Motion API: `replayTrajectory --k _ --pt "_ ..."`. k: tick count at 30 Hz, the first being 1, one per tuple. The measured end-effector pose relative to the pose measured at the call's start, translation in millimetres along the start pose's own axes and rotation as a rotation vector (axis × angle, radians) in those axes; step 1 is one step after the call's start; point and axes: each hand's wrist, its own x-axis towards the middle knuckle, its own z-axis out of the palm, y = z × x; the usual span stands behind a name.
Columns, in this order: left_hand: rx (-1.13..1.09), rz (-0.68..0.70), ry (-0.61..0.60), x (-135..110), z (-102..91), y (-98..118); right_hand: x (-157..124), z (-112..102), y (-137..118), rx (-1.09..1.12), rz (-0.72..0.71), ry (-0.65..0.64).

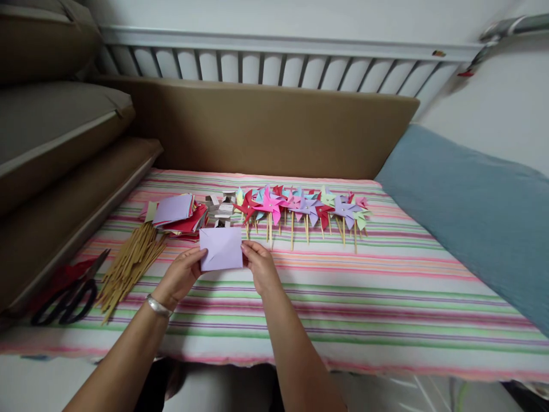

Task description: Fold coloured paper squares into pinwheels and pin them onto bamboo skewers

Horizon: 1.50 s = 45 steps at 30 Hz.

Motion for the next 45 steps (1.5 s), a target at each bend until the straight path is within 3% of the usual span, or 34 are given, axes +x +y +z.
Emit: replayTrajectory --k 5,12,21,26,28,31,34,38,45 --pt "-0.231 -0.018 0.085 5.3 -1.2 -1.8 -1.1 5.1 1.5 0.016 0.026 0.001" --pt "-0.293 -0.031 0.040 4.7 6.6 -6.0 -2.3 13.1 14.5 -0.122 0.092 -0.015" --pt "-0.211 -0.103 -0.050 5.0 12.1 -7.8 6.5 1.2 13.7 -0.242 0.039 0.005" --pt "-0.111 -0.130 0.037 7.3 16.5 -13.0 8.5 -2.9 11.4 -0.381 0.010 -0.026" --pt "-0.127 -0.097 0.122 9.9 18.0 -14.9 7.9 -1.7 11.4 -0.479 -0.099 0.058" --pt "-0.205 -0.054 0.227 14.3 17.6 -16.3 1.4 4.4 12.4 -0.804 -0.506 0.209" --pt "-0.289 -0.076 0.260 17.5 16.0 -17.6 -9.2 14.1 18.1 -1.073 -0.842 0.093" --pt "-0.356 -0.071 0.249 19.4 16.2 -21.3 -15.4 22.8 31.1 -1.231 -0.935 -0.066" --pt "-0.349 -0.034 0.256 19.3 15.5 -23.7 -13.2 22.5 36.4 -1.322 -0.940 -0.101"
